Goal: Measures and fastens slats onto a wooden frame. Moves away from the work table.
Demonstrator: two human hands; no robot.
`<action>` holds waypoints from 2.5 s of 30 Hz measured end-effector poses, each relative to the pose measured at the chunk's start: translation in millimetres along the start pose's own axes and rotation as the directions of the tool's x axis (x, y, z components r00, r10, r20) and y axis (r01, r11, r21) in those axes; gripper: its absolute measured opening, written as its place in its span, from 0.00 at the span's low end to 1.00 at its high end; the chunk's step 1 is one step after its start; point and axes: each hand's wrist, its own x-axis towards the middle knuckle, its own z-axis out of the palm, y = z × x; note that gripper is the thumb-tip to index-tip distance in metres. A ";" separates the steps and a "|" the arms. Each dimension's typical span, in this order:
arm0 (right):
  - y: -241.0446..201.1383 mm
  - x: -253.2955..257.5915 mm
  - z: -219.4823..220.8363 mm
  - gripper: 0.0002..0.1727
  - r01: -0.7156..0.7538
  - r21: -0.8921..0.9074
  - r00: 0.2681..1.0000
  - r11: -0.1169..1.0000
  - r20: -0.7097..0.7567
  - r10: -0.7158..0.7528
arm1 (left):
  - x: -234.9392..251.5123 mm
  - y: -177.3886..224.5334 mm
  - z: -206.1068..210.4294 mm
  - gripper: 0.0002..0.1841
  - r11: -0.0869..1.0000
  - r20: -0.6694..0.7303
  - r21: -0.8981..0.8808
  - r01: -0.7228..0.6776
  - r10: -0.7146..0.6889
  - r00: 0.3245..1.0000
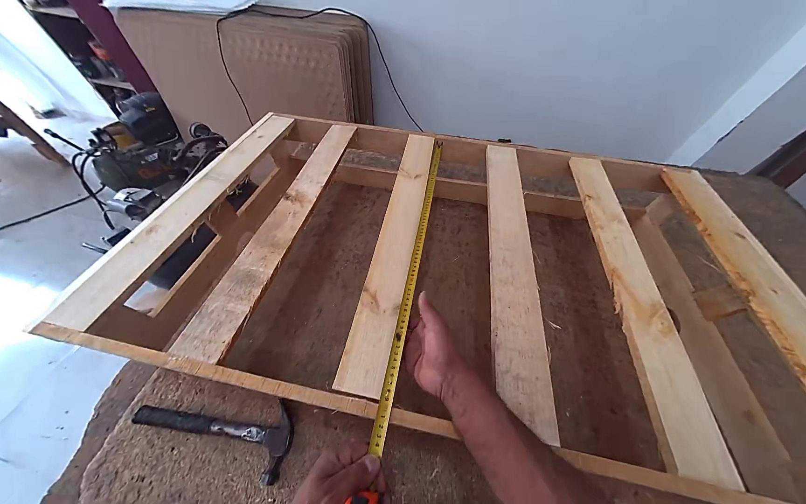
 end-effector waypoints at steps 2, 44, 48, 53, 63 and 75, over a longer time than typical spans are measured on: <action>0.0 -1.3 -3.7 0.52 0.041 0.011 0.997 0.999 0.070 -0.042 | -0.7 -2.2 -0.9 0.18 1.000 0.003 0.001 -0.013 0.013 1.000; -3.6 -3.8 -4.6 0.59 0.178 0.048 0.967 0.983 0.176 -0.183 | 0.7 3.6 9.0 0.19 0.998 0.099 -0.049 -0.032 0.037 0.994; -3.5 -4.7 -4.1 0.58 0.189 0.052 0.965 0.981 0.175 -0.196 | 1.4 4.8 9.2 0.19 0.998 0.108 -0.048 -0.028 0.033 0.994; -4.2 -4.0 -4.1 0.57 0.180 0.049 0.964 0.983 0.188 -0.186 | 0.9 4.9 8.3 0.19 0.997 0.100 -0.067 -0.024 0.031 0.995; -4.9 -4.5 -1.9 0.54 0.172 0.020 0.968 0.985 0.179 -0.173 | 1.7 6.2 7.7 0.19 0.998 0.112 -0.061 -0.026 0.032 0.993; -4.6 -3.1 -0.6 0.51 0.158 -0.022 0.977 0.987 0.147 -0.153 | 2.3 6.9 8.0 0.19 0.998 0.108 -0.063 -0.012 0.019 0.994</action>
